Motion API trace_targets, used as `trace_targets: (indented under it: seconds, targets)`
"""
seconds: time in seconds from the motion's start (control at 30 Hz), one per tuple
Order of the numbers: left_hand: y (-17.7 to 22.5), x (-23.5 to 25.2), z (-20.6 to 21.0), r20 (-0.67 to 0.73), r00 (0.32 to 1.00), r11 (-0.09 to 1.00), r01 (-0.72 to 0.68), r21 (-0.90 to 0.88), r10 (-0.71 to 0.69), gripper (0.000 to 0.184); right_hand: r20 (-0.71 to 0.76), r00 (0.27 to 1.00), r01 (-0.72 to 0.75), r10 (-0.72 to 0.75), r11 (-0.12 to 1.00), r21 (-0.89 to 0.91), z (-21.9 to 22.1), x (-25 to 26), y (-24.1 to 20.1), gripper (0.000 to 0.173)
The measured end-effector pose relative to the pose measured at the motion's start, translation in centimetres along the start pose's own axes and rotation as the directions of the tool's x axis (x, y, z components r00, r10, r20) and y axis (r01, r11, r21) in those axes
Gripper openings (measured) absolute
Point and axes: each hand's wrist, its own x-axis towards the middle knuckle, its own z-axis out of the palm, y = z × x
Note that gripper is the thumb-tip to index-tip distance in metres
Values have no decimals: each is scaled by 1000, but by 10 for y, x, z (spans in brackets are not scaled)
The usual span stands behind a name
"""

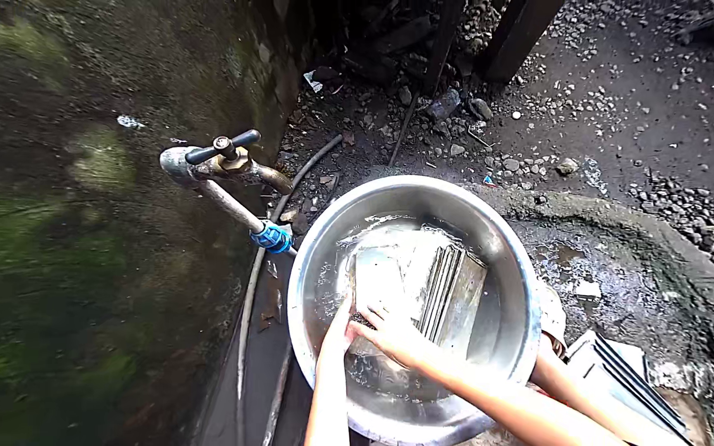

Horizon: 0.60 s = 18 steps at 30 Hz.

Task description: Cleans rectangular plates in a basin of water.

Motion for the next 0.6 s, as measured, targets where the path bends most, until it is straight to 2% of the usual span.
trace_targets:
  seconds: [0.07, 0.13, 0.2, 0.27, 0.33, 0.37, 0.47, 0.53, 0.6]
  targets:
    - [2, 8, -2, -63, 995, 994, -83, -68, 79, 60, -162, 987, 34, -16, 993, 110, -42, 14, 6, 33]
    - [1, 15, -7, -115, 973, 970, -212, -119, 198, 64, -261, 964, 36, 42, 957, 288, -95, 30, 21, 33]
    - [0, 17, -9, -135, 962, 958, -255, -128, 238, 68, -265, 951, -21, 159, 890, 456, -139, 44, 45, 31]
    - [3, 15, -5, -92, 971, 965, -230, -122, 220, 73, -182, 945, -111, 270, 793, 600, -162, 58, 75, 33]
    - [3, 13, -2, -68, 979, 974, -199, -105, 193, 73, -98, 927, -188, 363, 674, 714, -153, 69, 104, 31]
    - [2, 12, -2, -78, 979, 976, -197, -98, 190, 68, -70, 915, -230, 398, 655, 720, -139, 73, 116, 30]
    - [-7, 21, -10, -222, 952, 971, -230, -60, 211, 55, -117, 832, -422, 543, 754, 503, -92, 81, 140, 31]
    - [-13, 26, -12, -319, 903, 958, -279, 73, 287, 45, -190, 753, -552, 630, 762, 337, -57, 80, 141, 43]
    - [-14, 26, -13, -303, 884, 929, -298, 220, 355, 45, -188, 719, -638, 669, 742, 205, -21, 75, 129, 58]
